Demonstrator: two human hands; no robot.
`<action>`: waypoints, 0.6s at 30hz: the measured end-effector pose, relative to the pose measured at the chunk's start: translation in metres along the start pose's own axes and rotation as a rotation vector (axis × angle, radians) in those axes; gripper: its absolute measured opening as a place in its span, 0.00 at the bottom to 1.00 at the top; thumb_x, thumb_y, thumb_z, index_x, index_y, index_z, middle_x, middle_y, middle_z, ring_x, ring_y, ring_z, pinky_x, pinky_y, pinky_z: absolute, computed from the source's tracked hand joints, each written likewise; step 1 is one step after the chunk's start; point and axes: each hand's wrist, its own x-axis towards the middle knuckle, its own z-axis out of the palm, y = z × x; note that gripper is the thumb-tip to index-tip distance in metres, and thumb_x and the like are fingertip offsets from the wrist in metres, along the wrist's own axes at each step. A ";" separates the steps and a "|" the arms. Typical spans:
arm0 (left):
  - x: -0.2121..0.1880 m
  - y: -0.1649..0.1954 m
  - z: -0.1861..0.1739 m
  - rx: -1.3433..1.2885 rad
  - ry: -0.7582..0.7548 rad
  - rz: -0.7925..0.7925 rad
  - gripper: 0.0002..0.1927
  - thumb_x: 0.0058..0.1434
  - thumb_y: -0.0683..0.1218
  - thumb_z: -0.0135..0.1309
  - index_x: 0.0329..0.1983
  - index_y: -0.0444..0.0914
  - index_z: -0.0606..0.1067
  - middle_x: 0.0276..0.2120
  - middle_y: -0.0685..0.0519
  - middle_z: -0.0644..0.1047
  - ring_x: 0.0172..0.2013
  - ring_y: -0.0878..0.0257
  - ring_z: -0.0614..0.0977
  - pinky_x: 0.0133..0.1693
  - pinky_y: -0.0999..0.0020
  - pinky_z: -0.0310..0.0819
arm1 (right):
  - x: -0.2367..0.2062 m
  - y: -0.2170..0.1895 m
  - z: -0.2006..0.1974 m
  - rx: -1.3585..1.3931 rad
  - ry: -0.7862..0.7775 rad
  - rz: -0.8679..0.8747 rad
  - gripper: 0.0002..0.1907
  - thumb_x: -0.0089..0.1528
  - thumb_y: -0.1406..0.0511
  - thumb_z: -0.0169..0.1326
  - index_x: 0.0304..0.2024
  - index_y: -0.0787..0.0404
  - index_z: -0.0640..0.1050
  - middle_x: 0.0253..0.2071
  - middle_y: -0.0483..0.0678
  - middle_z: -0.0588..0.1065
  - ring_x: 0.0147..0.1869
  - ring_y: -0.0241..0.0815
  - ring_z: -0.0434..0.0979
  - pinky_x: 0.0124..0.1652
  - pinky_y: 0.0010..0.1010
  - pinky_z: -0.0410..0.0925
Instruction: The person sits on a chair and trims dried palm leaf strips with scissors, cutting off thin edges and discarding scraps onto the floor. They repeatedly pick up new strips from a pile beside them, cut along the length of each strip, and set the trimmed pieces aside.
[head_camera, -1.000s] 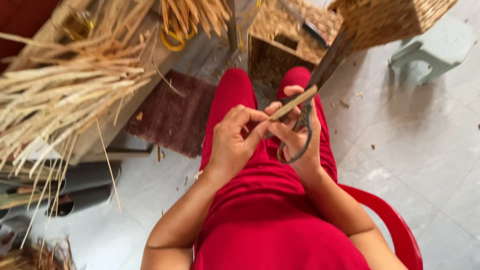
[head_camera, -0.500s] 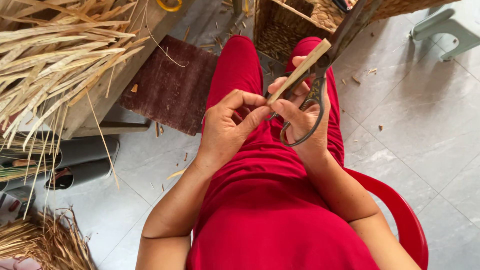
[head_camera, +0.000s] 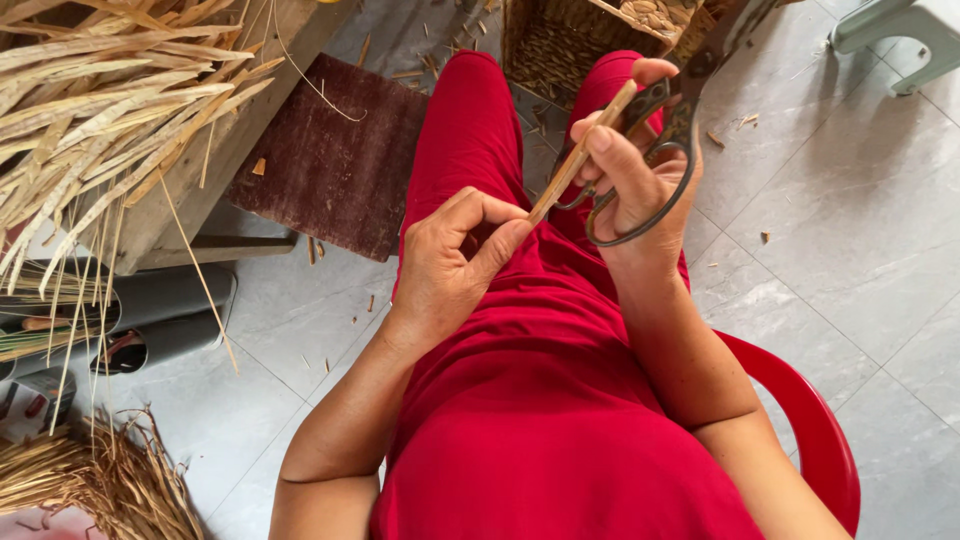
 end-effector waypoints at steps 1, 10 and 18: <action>0.000 -0.001 -0.001 -0.009 -0.008 -0.008 0.04 0.67 0.43 0.61 0.40 0.37 0.80 0.29 0.60 0.77 0.27 0.76 0.74 0.28 0.78 0.67 | 0.002 0.001 -0.002 0.039 0.005 0.001 0.31 0.66 0.70 0.62 0.69 0.65 0.66 0.42 0.53 0.80 0.34 0.34 0.75 0.36 0.24 0.71; 0.003 0.013 -0.009 0.075 -0.090 -0.044 0.05 0.67 0.44 0.61 0.41 0.38 0.80 0.31 0.58 0.79 0.26 0.75 0.74 0.28 0.77 0.69 | 0.006 -0.005 -0.003 -0.067 -0.091 -0.049 0.24 0.69 0.74 0.60 0.65 0.66 0.67 0.37 0.55 0.80 0.31 0.34 0.76 0.33 0.22 0.68; 0.025 0.021 0.003 -0.115 -0.019 -0.022 0.05 0.67 0.43 0.62 0.43 0.37 0.81 0.32 0.59 0.83 0.29 0.77 0.78 0.31 0.78 0.73 | -0.006 -0.011 0.013 -0.149 -0.178 0.002 0.23 0.69 0.74 0.59 0.63 0.64 0.66 0.37 0.50 0.77 0.39 0.36 0.82 0.38 0.23 0.73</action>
